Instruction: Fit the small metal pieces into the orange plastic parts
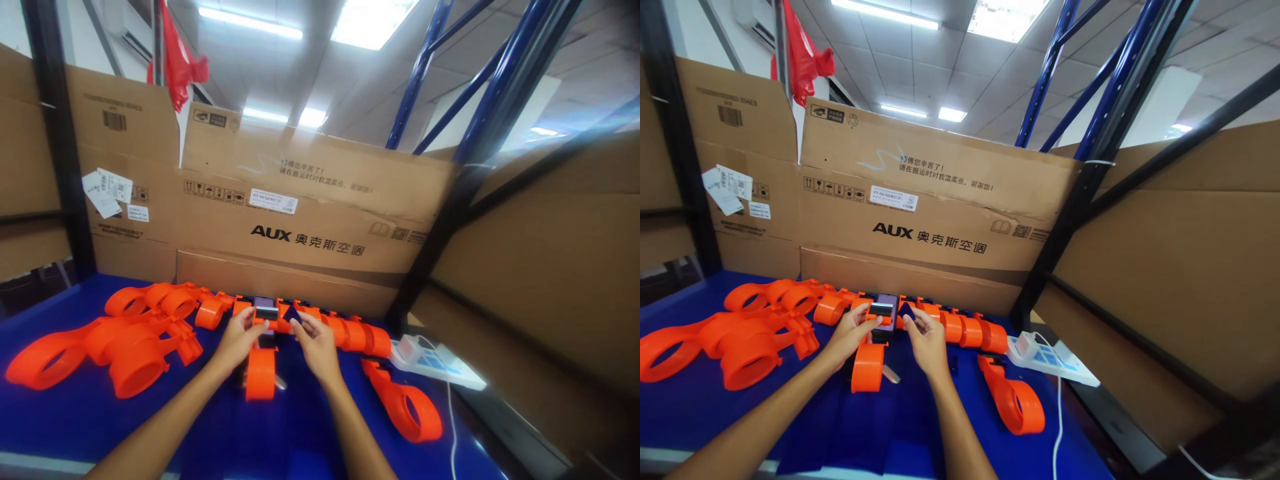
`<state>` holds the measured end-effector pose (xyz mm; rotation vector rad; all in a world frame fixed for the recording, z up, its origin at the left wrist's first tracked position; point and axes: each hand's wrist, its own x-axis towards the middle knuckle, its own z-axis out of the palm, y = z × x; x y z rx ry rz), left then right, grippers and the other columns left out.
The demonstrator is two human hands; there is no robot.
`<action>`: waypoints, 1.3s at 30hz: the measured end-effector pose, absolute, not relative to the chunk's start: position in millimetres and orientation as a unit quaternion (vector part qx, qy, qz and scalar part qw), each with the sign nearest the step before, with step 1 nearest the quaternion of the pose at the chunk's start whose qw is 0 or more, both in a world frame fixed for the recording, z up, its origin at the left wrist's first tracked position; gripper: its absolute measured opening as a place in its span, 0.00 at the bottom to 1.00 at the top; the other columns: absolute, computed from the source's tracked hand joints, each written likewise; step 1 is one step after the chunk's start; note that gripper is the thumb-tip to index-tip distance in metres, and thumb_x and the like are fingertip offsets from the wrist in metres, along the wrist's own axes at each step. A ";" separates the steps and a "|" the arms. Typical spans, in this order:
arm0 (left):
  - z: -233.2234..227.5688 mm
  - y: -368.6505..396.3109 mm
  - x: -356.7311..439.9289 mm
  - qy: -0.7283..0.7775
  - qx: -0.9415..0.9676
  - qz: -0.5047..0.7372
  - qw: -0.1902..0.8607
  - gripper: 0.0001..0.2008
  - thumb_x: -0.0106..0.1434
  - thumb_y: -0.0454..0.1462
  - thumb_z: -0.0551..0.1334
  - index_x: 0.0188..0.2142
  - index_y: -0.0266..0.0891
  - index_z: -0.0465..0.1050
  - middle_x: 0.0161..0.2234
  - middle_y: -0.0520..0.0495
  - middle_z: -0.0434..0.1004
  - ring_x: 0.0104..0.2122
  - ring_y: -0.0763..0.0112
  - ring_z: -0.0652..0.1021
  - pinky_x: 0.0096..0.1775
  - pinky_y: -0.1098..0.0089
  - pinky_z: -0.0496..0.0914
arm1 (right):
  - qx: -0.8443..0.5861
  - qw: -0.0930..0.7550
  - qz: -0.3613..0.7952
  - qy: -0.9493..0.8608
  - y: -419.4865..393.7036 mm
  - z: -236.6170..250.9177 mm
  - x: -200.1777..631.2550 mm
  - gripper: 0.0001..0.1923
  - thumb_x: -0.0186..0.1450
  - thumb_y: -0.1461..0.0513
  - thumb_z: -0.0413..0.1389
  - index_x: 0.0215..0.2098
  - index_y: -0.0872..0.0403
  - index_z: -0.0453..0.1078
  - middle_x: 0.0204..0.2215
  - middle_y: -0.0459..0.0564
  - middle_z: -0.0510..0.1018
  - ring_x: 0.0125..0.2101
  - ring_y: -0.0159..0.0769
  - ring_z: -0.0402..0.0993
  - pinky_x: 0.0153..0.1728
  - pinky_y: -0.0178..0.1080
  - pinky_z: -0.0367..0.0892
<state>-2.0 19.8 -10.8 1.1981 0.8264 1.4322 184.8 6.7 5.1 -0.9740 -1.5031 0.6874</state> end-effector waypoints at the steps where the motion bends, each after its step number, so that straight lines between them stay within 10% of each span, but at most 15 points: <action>1: -10.3 19.2 -1.9 0.344 0.500 0.600 0.522 0.23 0.53 0.45 0.72 0.44 0.37 0.74 0.31 0.48 0.80 0.16 0.78 0.70 0.19 0.75 0.64 | -0.419 0.578 0.288 -0.638 6.4 5.0 183.4 0.21 0.63 0.50 0.61 0.49 0.53 0.77 0.37 0.52 0.84 0.35 0.44 0.80 0.34 0.44 0.76; 8: -8.5 16.5 -1.6 0.325 0.505 0.597 0.532 0.22 0.53 0.45 0.72 0.44 0.38 0.74 0.27 0.52 0.77 0.16 0.77 0.71 0.19 0.75 0.64 | -0.382 0.587 0.326 -0.635 6.7 1.4 175.6 0.20 0.62 0.52 0.62 0.49 0.52 0.79 0.44 0.52 0.84 0.44 0.47 0.79 0.49 0.51 0.73; 20: -13.4 19.0 -2.9 0.325 0.500 0.603 0.530 0.21 0.54 0.43 0.72 0.45 0.38 0.73 0.30 0.50 0.79 0.18 0.76 0.72 0.22 0.75 0.67 | -0.400 0.510 0.148 -0.747 1.8 -3.0 170.2 0.15 0.70 0.56 0.54 0.48 0.52 0.79 0.30 0.51 0.81 0.34 0.41 0.76 0.37 0.39 0.71; 39: -14.3 17.0 -0.8 0.305 0.487 0.601 0.555 0.24 0.54 0.42 0.72 0.48 0.37 0.73 0.34 0.47 0.81 0.19 0.77 0.73 0.22 0.75 0.69 | -0.392 0.475 -0.011 -0.788 3.5 -12.3 174.6 0.24 0.72 0.61 0.50 0.65 0.52 0.64 0.38 0.56 0.82 0.33 0.41 0.75 0.36 0.41 0.73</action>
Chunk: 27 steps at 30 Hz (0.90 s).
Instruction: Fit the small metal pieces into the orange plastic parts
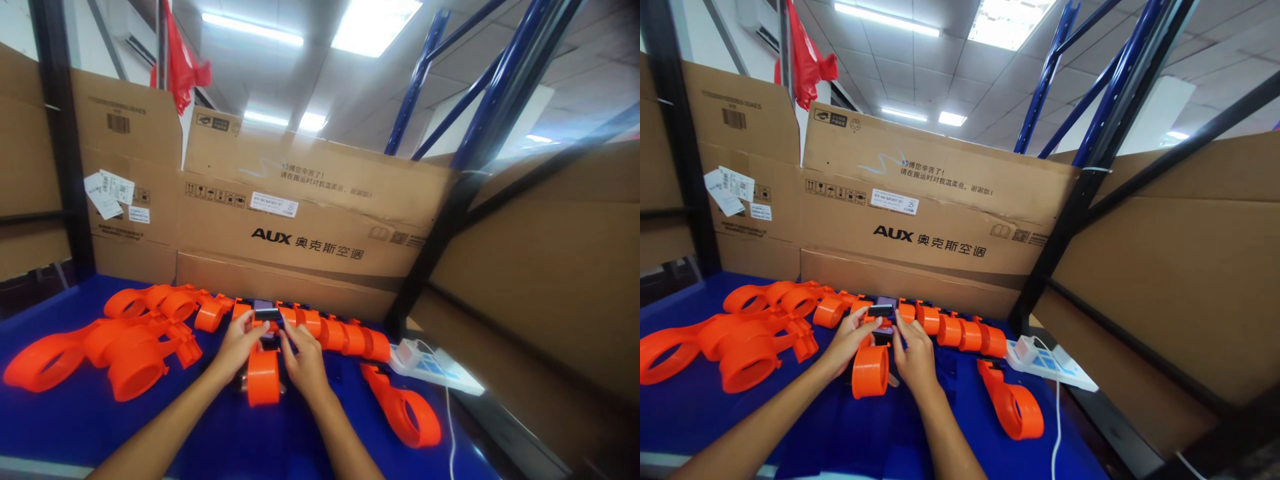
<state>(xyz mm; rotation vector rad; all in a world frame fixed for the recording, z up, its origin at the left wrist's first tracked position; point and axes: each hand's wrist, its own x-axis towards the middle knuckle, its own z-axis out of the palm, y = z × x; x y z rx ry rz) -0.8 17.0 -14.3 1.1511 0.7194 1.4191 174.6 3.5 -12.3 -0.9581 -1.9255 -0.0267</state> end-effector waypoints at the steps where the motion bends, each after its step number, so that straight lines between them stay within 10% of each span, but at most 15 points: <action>1: -14.1 16.6 -0.7 0.304 0.485 0.603 0.556 0.23 0.54 0.42 0.72 0.48 0.37 0.73 0.35 0.47 0.81 0.18 0.77 0.73 0.22 0.75 0.69 | -0.390 0.466 -0.023 -0.794 3.8 -12.9 175.2 0.24 0.72 0.61 0.50 0.66 0.53 0.62 0.38 0.56 0.82 0.34 0.41 0.75 0.36 0.41 0.73; 16: -14.0 14.9 0.6 0.305 0.482 0.602 0.560 0.21 0.55 0.42 0.72 0.47 0.38 0.73 0.30 0.50 0.78 0.19 0.76 0.74 0.23 0.75 0.69 | -0.413 0.383 -0.142 -0.814 -3.2 -4.8 176.0 0.26 0.72 0.63 0.47 0.67 0.58 0.60 0.30 0.55 0.80 0.30 0.42 0.72 0.34 0.41 0.71; 27: -1.0 1.9 1.7 0.243 0.464 0.535 0.663 0.34 0.54 0.39 0.73 0.60 0.45 0.65 0.43 0.43 0.80 0.26 0.67 0.81 0.30 0.68 0.75 | -0.390 0.538 0.278 -0.694 -2.2 10.1 182.1 0.24 0.73 0.51 0.46 0.63 0.50 0.65 0.39 0.53 0.81 0.38 0.43 0.77 0.38 0.42 0.72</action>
